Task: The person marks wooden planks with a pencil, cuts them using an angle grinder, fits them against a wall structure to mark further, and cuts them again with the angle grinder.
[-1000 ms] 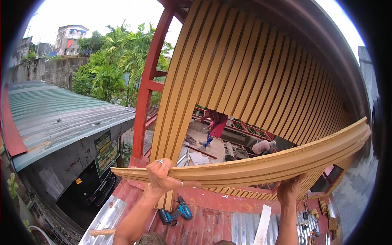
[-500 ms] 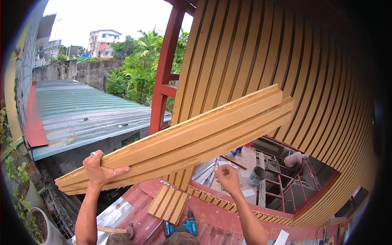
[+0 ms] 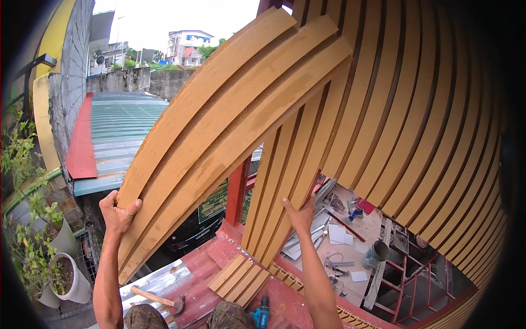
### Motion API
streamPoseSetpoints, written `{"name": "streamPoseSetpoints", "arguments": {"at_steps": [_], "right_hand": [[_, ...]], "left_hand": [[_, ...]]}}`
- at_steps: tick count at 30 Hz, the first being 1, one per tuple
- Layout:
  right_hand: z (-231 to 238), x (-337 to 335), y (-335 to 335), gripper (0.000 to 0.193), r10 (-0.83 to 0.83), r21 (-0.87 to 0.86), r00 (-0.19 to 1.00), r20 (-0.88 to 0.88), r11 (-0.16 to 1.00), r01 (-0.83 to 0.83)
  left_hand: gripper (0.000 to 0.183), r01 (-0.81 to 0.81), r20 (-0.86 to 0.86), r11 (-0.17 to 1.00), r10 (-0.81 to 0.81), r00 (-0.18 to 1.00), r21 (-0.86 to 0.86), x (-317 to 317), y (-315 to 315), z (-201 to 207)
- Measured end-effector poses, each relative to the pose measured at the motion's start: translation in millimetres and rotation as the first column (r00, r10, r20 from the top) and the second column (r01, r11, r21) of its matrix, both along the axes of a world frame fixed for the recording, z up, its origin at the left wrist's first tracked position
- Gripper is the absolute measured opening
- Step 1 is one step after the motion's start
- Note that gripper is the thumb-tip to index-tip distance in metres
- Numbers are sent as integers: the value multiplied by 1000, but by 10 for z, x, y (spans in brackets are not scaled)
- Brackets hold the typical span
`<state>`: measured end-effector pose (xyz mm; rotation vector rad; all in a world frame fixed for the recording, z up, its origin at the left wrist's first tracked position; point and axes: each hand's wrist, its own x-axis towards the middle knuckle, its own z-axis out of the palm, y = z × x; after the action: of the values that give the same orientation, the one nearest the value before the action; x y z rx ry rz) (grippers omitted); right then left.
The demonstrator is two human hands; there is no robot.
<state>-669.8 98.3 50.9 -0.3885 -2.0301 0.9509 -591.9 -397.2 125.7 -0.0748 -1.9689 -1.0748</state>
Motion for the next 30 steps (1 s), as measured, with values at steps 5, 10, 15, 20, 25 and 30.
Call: {"name": "streamPoseSetpoints", "arguments": {"at_steps": [5, 10, 15, 20, 25, 30], "right_hand": [[-9, -43, -80, 113, 312, -119, 942, -126, 938, -326], [-80, -108, -42, 110, 221, -86, 973, -73, 970, -227], [-134, -149, -41, 94, 47, 63, 993, -106, 997, -41], [-158, -146, -20, 85, 143, 17, 980, -140, 990, -143], [-113, -114, -11, 102, 223, -128, 971, -83, 964, -232], [-120, -74, 3, 74, 167, -6, 982, -89, 986, -168]], "left_hand": [[54, -34, -100, 997, 41, 994, 70, -254, -34, 281], [51, -15, -123, 984, 37, 992, 179, -735, 332, 492], [57, 20, -128, 956, 18, 992, 293, -1174, 646, 581], [60, 41, -150, 923, 18, 988, 382, -1515, 956, 738], [64, 105, -107, 886, -63, 992, 451, -1841, 1213, 895], [63, 163, -99, 863, -131, 986, 477, -2078, 1566, 939]]}}
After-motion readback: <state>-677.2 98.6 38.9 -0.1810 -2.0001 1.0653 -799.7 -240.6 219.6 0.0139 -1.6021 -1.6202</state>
